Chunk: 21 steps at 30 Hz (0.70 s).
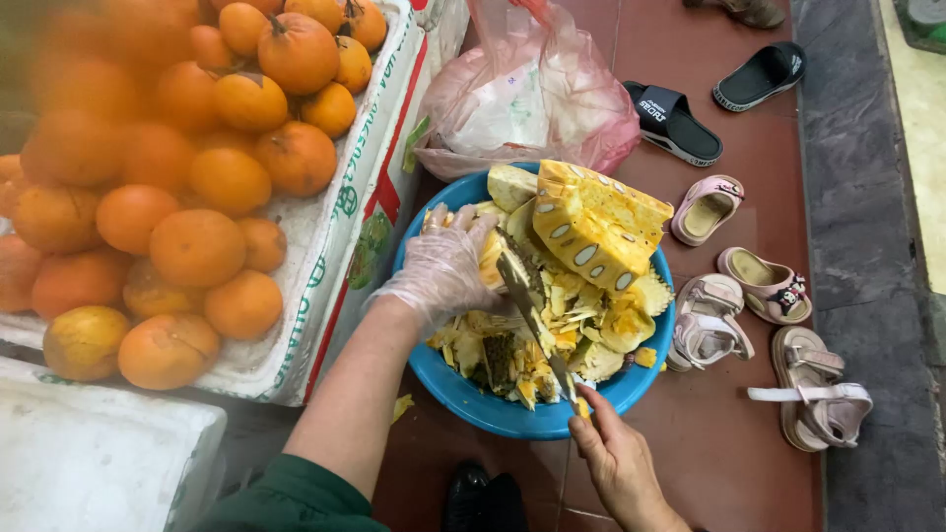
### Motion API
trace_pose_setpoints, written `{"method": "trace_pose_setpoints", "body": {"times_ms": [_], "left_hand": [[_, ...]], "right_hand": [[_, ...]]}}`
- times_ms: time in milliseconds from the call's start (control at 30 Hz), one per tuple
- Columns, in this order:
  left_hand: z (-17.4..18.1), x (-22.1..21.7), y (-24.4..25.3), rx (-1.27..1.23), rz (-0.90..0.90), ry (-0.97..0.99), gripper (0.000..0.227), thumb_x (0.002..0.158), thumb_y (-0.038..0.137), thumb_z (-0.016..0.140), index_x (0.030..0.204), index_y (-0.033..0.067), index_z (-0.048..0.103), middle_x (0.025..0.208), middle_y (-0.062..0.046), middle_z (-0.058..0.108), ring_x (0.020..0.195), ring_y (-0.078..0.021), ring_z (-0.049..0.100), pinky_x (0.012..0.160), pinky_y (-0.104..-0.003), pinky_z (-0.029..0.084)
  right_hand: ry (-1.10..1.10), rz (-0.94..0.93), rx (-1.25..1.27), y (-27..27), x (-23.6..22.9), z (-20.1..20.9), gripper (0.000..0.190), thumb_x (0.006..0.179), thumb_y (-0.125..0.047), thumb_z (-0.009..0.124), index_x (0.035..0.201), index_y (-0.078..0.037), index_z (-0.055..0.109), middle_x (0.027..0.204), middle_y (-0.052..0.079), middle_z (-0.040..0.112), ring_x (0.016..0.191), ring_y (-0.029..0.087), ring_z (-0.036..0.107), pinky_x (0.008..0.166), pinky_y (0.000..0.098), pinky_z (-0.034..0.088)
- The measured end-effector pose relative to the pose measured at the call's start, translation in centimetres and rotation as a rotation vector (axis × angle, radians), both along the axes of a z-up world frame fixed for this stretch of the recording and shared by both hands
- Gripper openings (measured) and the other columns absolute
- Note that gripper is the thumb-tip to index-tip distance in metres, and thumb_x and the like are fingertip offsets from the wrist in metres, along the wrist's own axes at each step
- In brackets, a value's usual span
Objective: Peeling and cutting a jackfruit into smaller pieces using a large knife
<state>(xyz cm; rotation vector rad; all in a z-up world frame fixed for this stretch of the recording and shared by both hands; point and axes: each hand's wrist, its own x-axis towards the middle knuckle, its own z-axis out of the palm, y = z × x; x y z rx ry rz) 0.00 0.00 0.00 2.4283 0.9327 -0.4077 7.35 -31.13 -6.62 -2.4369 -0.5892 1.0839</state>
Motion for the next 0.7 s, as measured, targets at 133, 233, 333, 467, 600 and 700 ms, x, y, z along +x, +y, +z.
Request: {"method": "trace_pose_setpoints", "body": {"times_ms": [133,233,333,467,600,700], "left_hand": [[-1.4,0.0,-0.1,0.039,0.009,-0.027,0.125,0.057,0.075,0.081,0.161,0.0358,0.025,0.163,0.002,0.027,0.157,-0.0393,0.013,0.12,-0.06,0.028],[-1.0,0.1,-0.2,0.031,0.022,-0.053,0.113,0.062,0.071,0.081,0.157,0.0358,0.032,0.159,0.001,0.031,0.157,-0.0403,0.016,0.117,-0.063,0.033],[-0.9,-0.2,-0.3,0.024,0.01,0.005,0.116,0.064,0.063,0.084,0.161,0.0359,0.026,0.164,0.002,0.026,0.159,-0.0378,0.012,0.118,-0.061,0.032],[-0.6,-0.6,-0.8,-0.002,0.009,-0.03,0.133,0.05,0.073,0.09,0.159,0.0293,0.029,0.166,0.0,0.025,0.158,-0.0392,0.012,0.116,-0.063,0.029],[-0.4,-0.6,-1.3,0.017,-0.014,0.148,0.141,0.057,0.09,0.075,0.166,0.0194,0.021,0.175,0.002,0.01,0.162,-0.0331,0.002,0.127,-0.054,0.014],[-2.9,-1.6,-1.5,0.174,0.012,-0.13,0.144,0.042,0.101,0.068,0.154,0.0149,0.043,0.161,-0.003,0.037,0.15,-0.0446,0.025,0.122,-0.054,0.024]], "right_hand": [[-0.057,0.052,0.015,-0.8,1.1,-1.8,0.077,0.086,-0.066,0.05,0.153,-0.028,0.054,0.147,-0.001,0.067,0.138,0.022,0.061,0.105,0.0353,0.047],[-0.063,0.087,-0.087,-0.6,1.4,-1.7,0.084,0.083,-0.074,0.043,0.153,-0.027,0.051,0.139,0.0,0.072,0.131,0.026,0.064,0.103,0.037,0.049],[-0.084,0.148,-0.136,0.2,1.2,-1.5,0.085,0.083,-0.076,0.037,0.151,-0.027,0.05,0.124,0.003,0.077,0.12,0.03,0.068,0.095,0.0406,0.051],[-0.077,0.144,-0.096,2.8,0.8,-1.1,0.058,0.09,-0.069,0.039,0.123,-0.027,0.061,0.095,0.003,0.077,0.097,0.032,0.071,0.081,0.0408,0.047],[-0.119,0.155,0.045,5.0,1.2,-2.1,0.056,0.095,-0.069,0.042,0.089,-0.015,0.053,0.066,0.009,0.058,0.066,0.032,0.061,0.065,0.0447,0.036],[-0.057,0.142,0.122,5.3,1.4,-1.9,0.057,0.097,-0.07,0.043,0.081,-0.015,0.043,0.064,0.004,0.046,0.062,0.023,0.05,0.063,0.04,0.034]]}}
